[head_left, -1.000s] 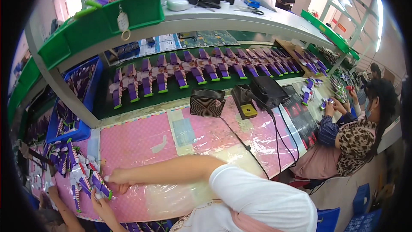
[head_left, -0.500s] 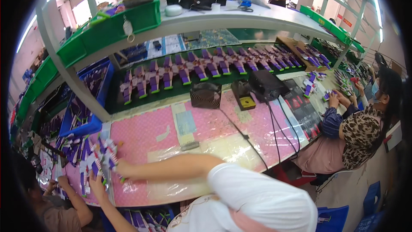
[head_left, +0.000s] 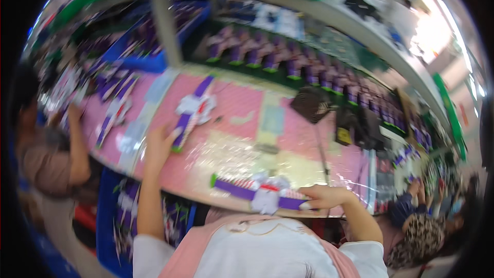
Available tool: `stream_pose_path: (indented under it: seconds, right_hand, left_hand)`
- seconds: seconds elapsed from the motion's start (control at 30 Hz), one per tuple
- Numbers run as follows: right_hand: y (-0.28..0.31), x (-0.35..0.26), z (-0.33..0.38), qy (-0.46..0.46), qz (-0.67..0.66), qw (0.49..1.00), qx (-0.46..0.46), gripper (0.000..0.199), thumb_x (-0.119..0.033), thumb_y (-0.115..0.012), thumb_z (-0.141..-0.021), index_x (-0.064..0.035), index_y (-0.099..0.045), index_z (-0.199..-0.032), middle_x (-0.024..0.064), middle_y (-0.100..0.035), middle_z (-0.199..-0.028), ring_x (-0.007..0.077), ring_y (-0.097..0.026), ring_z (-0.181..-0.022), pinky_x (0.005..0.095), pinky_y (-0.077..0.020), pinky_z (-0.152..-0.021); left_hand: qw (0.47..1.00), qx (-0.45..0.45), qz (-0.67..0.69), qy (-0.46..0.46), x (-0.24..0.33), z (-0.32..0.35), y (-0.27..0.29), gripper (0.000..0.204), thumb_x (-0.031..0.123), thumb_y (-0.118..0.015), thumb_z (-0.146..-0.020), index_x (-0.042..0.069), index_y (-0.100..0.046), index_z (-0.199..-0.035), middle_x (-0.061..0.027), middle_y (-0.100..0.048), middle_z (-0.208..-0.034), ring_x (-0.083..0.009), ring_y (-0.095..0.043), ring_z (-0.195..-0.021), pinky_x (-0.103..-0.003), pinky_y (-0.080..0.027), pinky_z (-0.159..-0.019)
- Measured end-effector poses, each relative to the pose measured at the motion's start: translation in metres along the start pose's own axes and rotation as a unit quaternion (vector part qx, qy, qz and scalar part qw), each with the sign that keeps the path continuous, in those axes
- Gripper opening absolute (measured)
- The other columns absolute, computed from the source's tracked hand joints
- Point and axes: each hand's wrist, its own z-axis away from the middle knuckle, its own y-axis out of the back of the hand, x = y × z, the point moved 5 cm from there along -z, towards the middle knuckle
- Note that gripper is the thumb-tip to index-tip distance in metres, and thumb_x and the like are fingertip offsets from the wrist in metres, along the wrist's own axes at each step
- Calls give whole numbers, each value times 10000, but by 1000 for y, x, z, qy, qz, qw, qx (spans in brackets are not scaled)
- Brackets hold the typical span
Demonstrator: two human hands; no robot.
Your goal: Soldering electronic wires onto a small PCB and assembling plastic toy components on an assembly line.
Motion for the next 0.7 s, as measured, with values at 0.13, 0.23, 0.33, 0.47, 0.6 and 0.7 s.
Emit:
stream_pose_path:
  seconds: [0.13,0.23,0.33,0.47,0.6,0.7]
  right_hand:
    - [4,-28,21,59,140,860,488,456,-137,-603,-774,-20,-451,-1187,188,-557,-1092,335,-493,-1083,365,-378,-936]
    - [18,-62,6,101,79,704,698,405,-86,-599,-750,-22,-505,-1139,182,-527,-1155,362,-444,-1126,393,-366,-940]
    - [19,-53,-72,130,117,879,443,290,-73,-558,-778,-9,-571,-1061,178,-585,-1011,309,-542,-954,384,-419,-820]
    - [14,-65,-101,102,-60,967,227,170,-134,-586,-792,-20,-641,-906,158,-617,-807,263,-590,-746,356,-451,-691]
    - [24,-70,-96,274,-62,882,379,120,-117,-623,-770,-43,-657,-857,101,-626,-793,253,-587,-730,329,-451,-654]
    - [15,-67,-78,354,47,812,461,141,-63,-624,-742,-79,-655,-878,48,-621,-837,222,-574,-740,337,-443,-668]
  left_hand:
    - [984,-49,3,171,80,47,48,215,132,-456,-844,-31,-577,-914,-243,-586,-849,-381,-565,-823,-427,-428,-704]
    - [981,-144,40,123,104,75,-1,275,178,-480,-844,-22,-570,-1010,-210,-587,-723,-344,-573,-678,-407,-427,-607]
    - [951,-211,179,134,133,77,-43,241,200,-523,-846,-28,-582,-899,-131,-527,-578,-183,-493,-532,-333,-374,-496]
    - [957,-148,221,115,133,82,-36,186,151,-563,-826,-26,-558,-769,-100,-503,-540,-119,-455,-515,-316,-353,-474]
    - [973,-185,100,94,142,74,-19,144,123,-565,-792,-21,-569,-788,-144,-560,-598,-257,-524,-513,-367,-408,-510]
    - [980,-167,-107,0,148,57,-15,163,110,-569,-741,-6,-599,-850,-171,-612,-706,-356,-587,-676,-425,-464,-603]
